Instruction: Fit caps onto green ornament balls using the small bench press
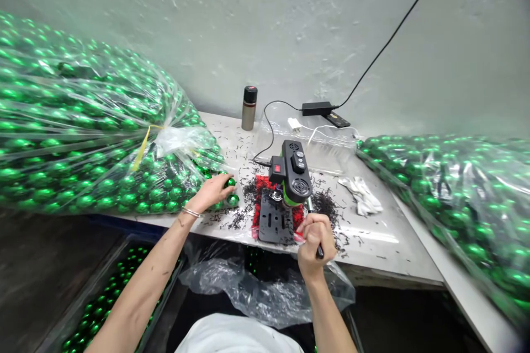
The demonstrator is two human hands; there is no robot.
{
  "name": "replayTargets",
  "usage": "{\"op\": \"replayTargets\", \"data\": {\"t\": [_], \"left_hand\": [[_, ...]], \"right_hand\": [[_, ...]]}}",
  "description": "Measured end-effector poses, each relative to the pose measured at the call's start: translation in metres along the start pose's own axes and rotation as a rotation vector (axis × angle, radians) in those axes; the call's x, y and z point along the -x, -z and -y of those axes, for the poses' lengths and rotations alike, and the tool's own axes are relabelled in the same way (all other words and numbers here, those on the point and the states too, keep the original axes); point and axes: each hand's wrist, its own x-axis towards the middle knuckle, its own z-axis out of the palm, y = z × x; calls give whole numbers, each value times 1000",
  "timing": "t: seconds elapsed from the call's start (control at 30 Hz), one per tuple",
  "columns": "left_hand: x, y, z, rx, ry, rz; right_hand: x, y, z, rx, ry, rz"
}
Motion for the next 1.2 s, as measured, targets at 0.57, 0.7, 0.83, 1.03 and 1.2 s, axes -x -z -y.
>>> {"op": "replayTargets", "data": {"t": [0.57,0.7,0.83,1.03,1.2], "left_hand": [[43,-73,-74,1199,331,83],[38,-92,-84,739,177,-10],[36,-100,-90,420,-11,-63],[33,-99,-92,155,-237,-70],[31,-106,-92,199,-238,-94]], "right_hand": [[3,-1,2,28,-10,15],[2,-1,4,33,7,23],[1,-1,5,44,30,32],[2,-1,5,49,33,52],[3,0,4,30,35,59]]}}
